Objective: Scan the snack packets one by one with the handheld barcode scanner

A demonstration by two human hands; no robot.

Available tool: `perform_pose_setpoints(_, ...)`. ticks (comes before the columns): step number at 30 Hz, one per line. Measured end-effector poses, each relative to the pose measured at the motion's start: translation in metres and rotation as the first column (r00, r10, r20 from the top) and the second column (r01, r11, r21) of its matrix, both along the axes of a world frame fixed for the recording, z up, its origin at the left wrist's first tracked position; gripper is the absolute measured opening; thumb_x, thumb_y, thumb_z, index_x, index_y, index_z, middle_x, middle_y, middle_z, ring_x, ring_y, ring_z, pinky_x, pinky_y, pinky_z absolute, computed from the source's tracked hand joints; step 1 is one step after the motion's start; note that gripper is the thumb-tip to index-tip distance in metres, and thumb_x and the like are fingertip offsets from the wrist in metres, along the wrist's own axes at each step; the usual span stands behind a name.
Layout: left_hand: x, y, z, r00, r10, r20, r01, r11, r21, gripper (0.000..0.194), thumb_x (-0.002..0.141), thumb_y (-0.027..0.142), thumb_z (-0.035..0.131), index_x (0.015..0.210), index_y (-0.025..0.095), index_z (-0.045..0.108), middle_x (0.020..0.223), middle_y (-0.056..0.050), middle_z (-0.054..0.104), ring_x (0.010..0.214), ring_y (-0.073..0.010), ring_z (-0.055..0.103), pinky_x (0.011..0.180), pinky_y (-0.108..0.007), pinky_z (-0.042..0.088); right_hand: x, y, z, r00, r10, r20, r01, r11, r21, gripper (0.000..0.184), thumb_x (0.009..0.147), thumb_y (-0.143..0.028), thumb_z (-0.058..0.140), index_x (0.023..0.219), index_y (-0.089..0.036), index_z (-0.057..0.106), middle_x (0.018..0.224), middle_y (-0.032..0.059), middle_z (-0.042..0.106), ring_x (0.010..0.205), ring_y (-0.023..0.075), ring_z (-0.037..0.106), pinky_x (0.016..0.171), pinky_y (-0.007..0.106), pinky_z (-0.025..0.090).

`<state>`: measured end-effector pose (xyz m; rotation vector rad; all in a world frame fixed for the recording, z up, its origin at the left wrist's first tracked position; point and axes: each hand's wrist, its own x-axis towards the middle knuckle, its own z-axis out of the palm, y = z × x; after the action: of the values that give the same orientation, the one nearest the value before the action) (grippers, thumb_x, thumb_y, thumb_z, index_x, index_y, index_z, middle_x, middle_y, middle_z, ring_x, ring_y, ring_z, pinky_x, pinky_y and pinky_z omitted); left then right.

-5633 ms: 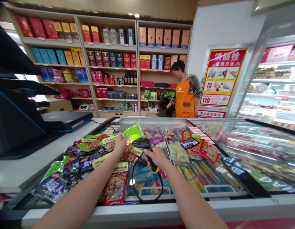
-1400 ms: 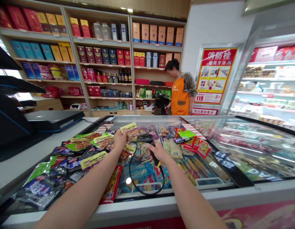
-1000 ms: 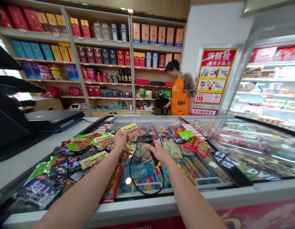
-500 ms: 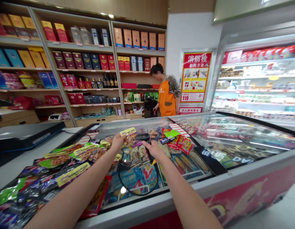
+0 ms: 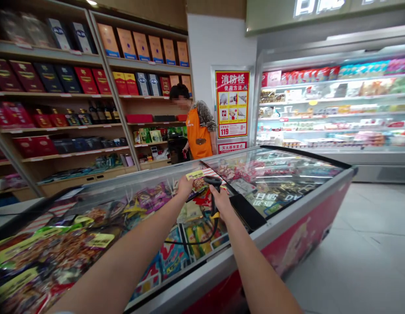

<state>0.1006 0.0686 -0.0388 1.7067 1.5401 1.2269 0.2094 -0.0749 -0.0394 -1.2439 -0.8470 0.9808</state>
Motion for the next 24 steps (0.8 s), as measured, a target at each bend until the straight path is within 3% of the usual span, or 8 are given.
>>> perform_pose_setpoints(7, 0.033, -0.016, -0.002, 0.959, -0.001, -0.283, 0.001, 1.0, -0.003, 0.031, 0.084, 0.022, 0.049, 0.111, 0.01, 0.06, 0.108, -0.02, 0.067, 0.104, -0.0307, 0.063, 0.086, -0.039, 0.045, 0.013, -0.004, -0.007, 0.993, -0.095, -0.075, 0.1, 0.993, 0.06, 0.034, 0.081, -0.052, 0.057, 0.072, -0.022, 0.045, 0.051, -0.003, 0.05, 0.038, 0.0118, 0.048, 0.036, 0.025, 0.044)
perform_pose_setpoints(13, 0.018, -0.018, -0.004, 0.953, 0.08, -0.293, -0.063, 0.996, 0.067, 0.045, 0.076, 0.024, 0.062, 0.121, 0.017, 0.055, 0.121, -0.016, 0.061, 0.116, -0.0283, 0.055, 0.093, -0.038, 0.042, 0.008, -0.002, -0.006, 0.995, -0.071, -0.076, 0.073, 0.997, 0.018, 0.031, 0.081, -0.048, 0.058, 0.073, -0.021, 0.046, 0.05, -0.003, 0.051, 0.037, 0.0115, 0.047, 0.035, 0.024, 0.043)
perform_pose_setpoints(18, -0.03, -0.016, -0.001, 0.97, 0.095, -0.226, -0.073, 0.992, 0.105, 0.033, 0.075, 0.024, 0.064, 0.106, 0.014, 0.063, 0.119, -0.014, 0.06, 0.111, -0.0231, 0.057, 0.095, -0.033, 0.043, -0.012, 0.001, -0.003, 0.997, -0.006, -0.072, 0.01, 0.999, 0.048, 0.033, 0.078, -0.049, 0.062, 0.072, -0.021, 0.046, 0.046, -0.0036, 0.051, 0.035, 0.0112, 0.046, 0.033, 0.023, 0.042)
perform_pose_setpoints(24, -0.134, -0.026, 0.007, 0.951, 0.25, -0.183, -0.227, 0.964, 0.138, 0.022, 0.073, 0.021, 0.065, 0.093, 0.012, 0.068, 0.111, -0.014, 0.062, 0.103, -0.0205, 0.061, 0.094, -0.031, 0.045, -0.062, 0.005, 0.002, 0.991, 0.102, -0.09, -0.1, 0.995, 0.025, 0.035, 0.078, -0.05, 0.062, 0.068, -0.02, 0.047, 0.044, -0.0038, 0.05, 0.033, 0.0098, 0.044, 0.032, 0.022, 0.04)
